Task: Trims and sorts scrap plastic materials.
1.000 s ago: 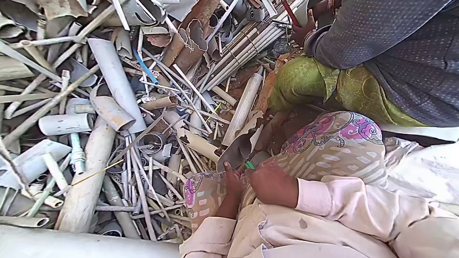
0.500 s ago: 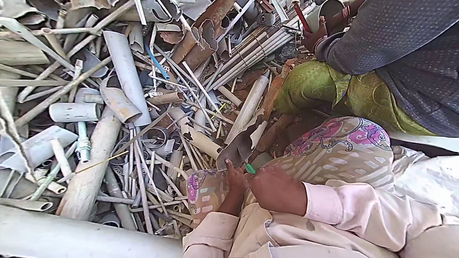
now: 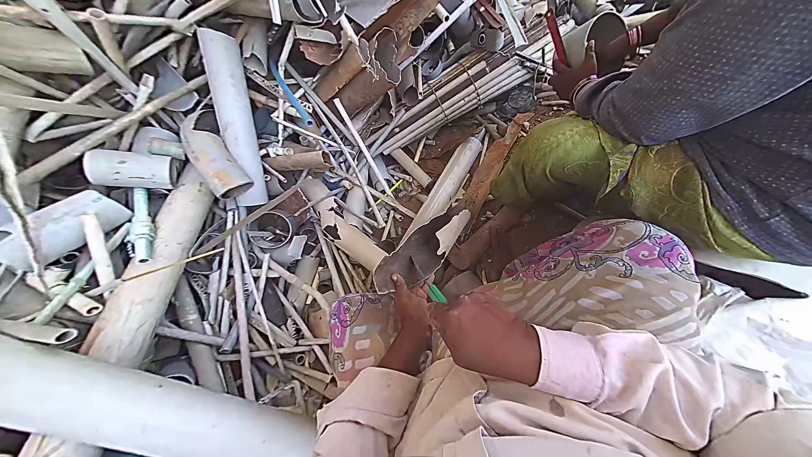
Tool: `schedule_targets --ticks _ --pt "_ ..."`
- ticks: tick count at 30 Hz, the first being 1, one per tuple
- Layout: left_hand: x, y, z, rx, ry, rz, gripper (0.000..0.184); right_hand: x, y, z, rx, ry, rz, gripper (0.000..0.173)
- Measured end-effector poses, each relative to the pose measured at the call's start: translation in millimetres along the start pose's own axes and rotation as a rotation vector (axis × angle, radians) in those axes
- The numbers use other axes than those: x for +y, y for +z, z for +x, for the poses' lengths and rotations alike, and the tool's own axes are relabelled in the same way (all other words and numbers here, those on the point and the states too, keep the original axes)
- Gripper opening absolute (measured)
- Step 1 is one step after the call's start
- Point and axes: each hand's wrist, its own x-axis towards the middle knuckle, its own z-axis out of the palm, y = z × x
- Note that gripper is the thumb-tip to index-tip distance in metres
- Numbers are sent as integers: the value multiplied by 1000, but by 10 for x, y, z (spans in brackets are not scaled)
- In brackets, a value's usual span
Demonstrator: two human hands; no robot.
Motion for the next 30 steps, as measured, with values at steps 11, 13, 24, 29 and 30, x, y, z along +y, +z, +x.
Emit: schedule_targets --ticks 11,13,24,29,30 --pt "95 43 -5 26 -35 -32 56 38 164 149 98 48 -18 37" --pt "144 35 26 36 -44 -53 56 20 177 154 151 27 -47 37" --pt "98 -21 9 28 -91 -23 54 302 509 318 590 -168 -119 33" --pt "128 -42 158 25 -62 -34 54 426 507 466 561 -112 -130 32" --pt "110 -52 157 20 -69 -30 55 476 514 545 525 -48 -119 32"
